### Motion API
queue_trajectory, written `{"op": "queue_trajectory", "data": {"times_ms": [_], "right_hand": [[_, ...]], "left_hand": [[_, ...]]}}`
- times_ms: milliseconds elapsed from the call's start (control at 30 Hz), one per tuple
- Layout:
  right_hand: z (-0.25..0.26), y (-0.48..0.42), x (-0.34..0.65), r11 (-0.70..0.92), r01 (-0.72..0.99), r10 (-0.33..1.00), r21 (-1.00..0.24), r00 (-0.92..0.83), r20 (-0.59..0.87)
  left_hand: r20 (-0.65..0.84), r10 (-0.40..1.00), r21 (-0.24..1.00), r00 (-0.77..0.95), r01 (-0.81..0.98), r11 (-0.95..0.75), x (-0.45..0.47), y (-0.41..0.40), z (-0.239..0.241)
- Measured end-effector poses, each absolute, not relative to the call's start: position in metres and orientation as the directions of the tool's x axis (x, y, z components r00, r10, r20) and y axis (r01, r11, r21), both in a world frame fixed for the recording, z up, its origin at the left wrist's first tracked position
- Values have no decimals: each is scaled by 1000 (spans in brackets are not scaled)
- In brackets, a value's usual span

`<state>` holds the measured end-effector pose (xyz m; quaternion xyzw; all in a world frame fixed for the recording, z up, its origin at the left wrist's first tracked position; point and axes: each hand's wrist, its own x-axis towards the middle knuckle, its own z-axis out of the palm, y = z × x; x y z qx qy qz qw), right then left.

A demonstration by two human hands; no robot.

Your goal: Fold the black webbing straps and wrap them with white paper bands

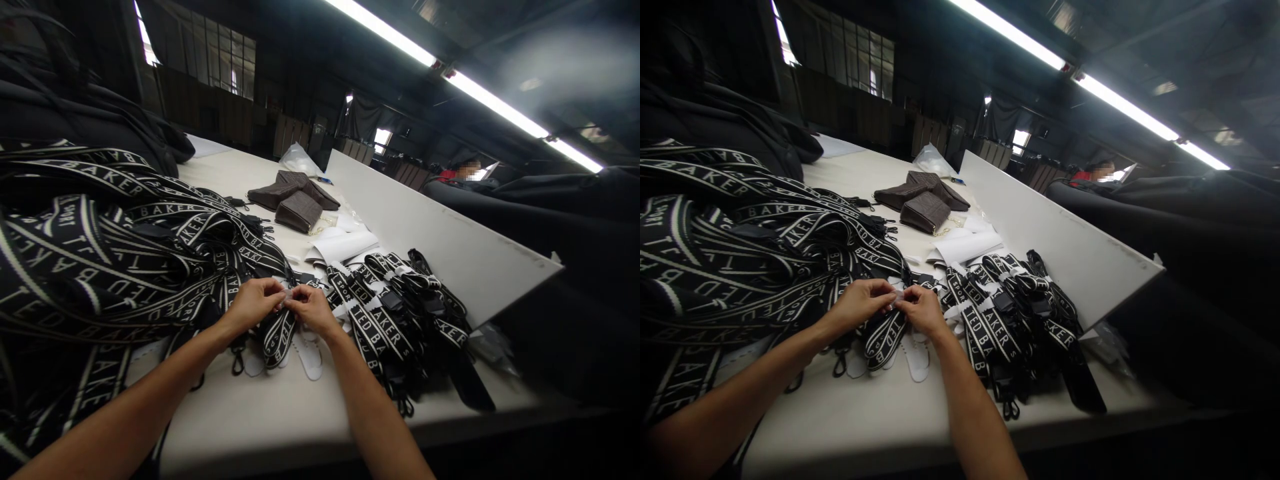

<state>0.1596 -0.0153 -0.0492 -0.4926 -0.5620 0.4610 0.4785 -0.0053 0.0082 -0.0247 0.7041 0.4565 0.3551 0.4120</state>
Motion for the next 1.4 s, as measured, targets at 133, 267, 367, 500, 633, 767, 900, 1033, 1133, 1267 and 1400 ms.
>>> {"op": "queue_trajectory", "data": {"times_ms": [133, 267, 367, 500, 633, 767, 900, 1033, 1133, 1267, 1400], "right_hand": [[-45, -17, 158, 10, 11, 998, -1000, -56, 9], [-41, -18, 154, -45, -21, 999, -999, 2, -46], [-41, -18, 149, -89, -41, 993, -995, 78, -92], [-43, -19, 145, -84, -49, 987, -995, 134, -90], [-44, -20, 147, -81, -43, 987, -996, 135, -86], [-41, -21, 148, -68, -15, 991, -998, 115, -70], [-39, -22, 148, -45, 29, 991, -999, 128, -41], [-39, -23, 147, -47, 45, 989, -998, 141, -40], [-41, -23, 146, -24, 80, 991, -997, 135, -13], [-43, -24, 146, 12, 166, 989, -986, 140, 36], [-39, -28, 148, 132, 382, 948, -915, 221, 229]], "left_hand": [[144, 926, 883, 350, 378, -280, -6, 5, -20], [335, 849, 706, 408, 488, -513, -6, -2, -15], [415, 759, 569, 502, 507, -647, -5, -6, -17], [411, 700, 485, 584, 510, -710, -6, -7, -21], [401, 705, 548, 584, 463, -696, -8, -3, -19], [351, 798, 663, 490, 471, -581, -9, 2, -16], [237, 877, 822, 419, 395, -411, -9, 7, -19], [165, 883, 858, 439, 377, -348, -10, 11, -21], [113, 886, 880, 450, 369, -299, -10, 13, -21], [120, 887, 822, 447, 456, -341, -9, 13, -22], [212, 906, 729, 367, 557, -397, -5, 6, -22]]}}
